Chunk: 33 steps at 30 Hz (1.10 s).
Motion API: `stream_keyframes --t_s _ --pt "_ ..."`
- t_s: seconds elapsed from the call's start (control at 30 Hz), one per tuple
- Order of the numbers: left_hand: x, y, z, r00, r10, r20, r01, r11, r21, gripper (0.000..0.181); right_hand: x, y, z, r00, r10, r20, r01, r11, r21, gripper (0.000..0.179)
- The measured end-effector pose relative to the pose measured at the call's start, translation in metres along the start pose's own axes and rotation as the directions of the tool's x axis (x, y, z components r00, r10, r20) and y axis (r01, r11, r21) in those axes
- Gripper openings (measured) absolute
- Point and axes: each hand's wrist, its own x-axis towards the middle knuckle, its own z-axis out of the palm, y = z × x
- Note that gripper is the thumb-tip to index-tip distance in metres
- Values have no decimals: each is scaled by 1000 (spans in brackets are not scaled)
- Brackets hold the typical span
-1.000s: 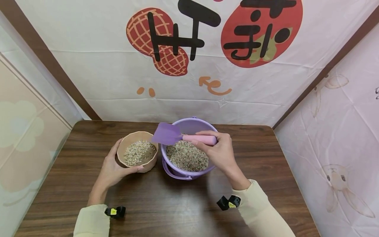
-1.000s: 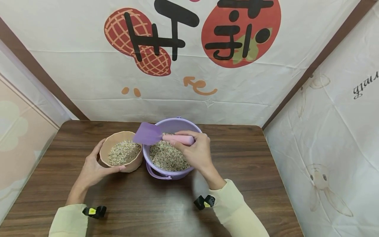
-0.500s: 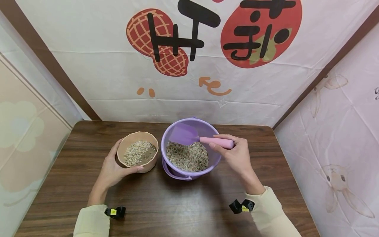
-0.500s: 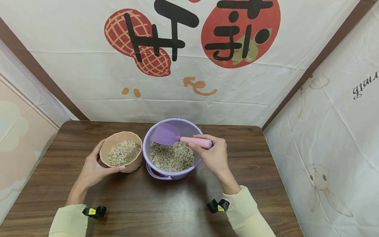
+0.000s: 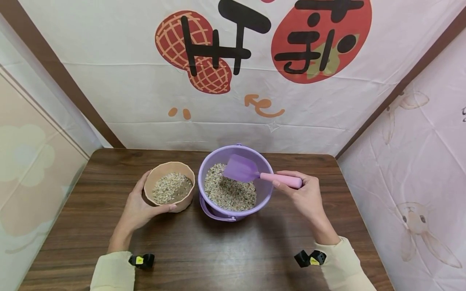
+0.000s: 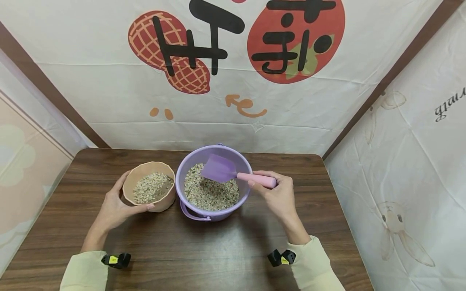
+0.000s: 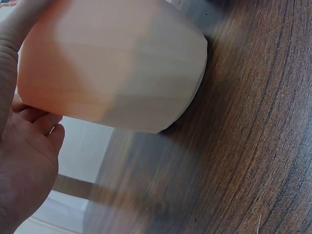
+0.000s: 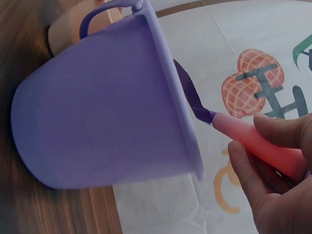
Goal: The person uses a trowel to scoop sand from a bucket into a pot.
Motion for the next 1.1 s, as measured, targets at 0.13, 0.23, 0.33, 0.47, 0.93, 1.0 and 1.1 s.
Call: stream_keyframes --t_s 0.13,0.23,0.33,0.47,0.93,1.0,1.1 --pt "0 -1 0 1000 -1 0 1 1000 18 128 -3 6 -5 1000 29 -11 -29 1000 4 32" --pt "0 0 -1 1000 -3 2 2 1000 31 129 -5 9 -7 999 53 -13 -52 998 25 34" --pt "0 1 -2 1000 -7 5 7 999 45 130 -7 10 -8 998 67 -9 -67 997 41 35" --pt "1 4 -3 1000 -16 11 15 998 67 134 -7 11 -9 998 69 0 -69 997 45 35" --pt "0 46 -5 997 64 47 -66 996 53 141 -5 15 -10 999 41 30 -43 997 59 34" --pt "0 55 0 994 88 65 -90 996 25 141 -5 15 -10 999 38 33 -40 997 60 33" --pt "1 66 11 986 120 115 -119 993 -11 142 -5 15 -10 999 38 37 -40 998 50 32"
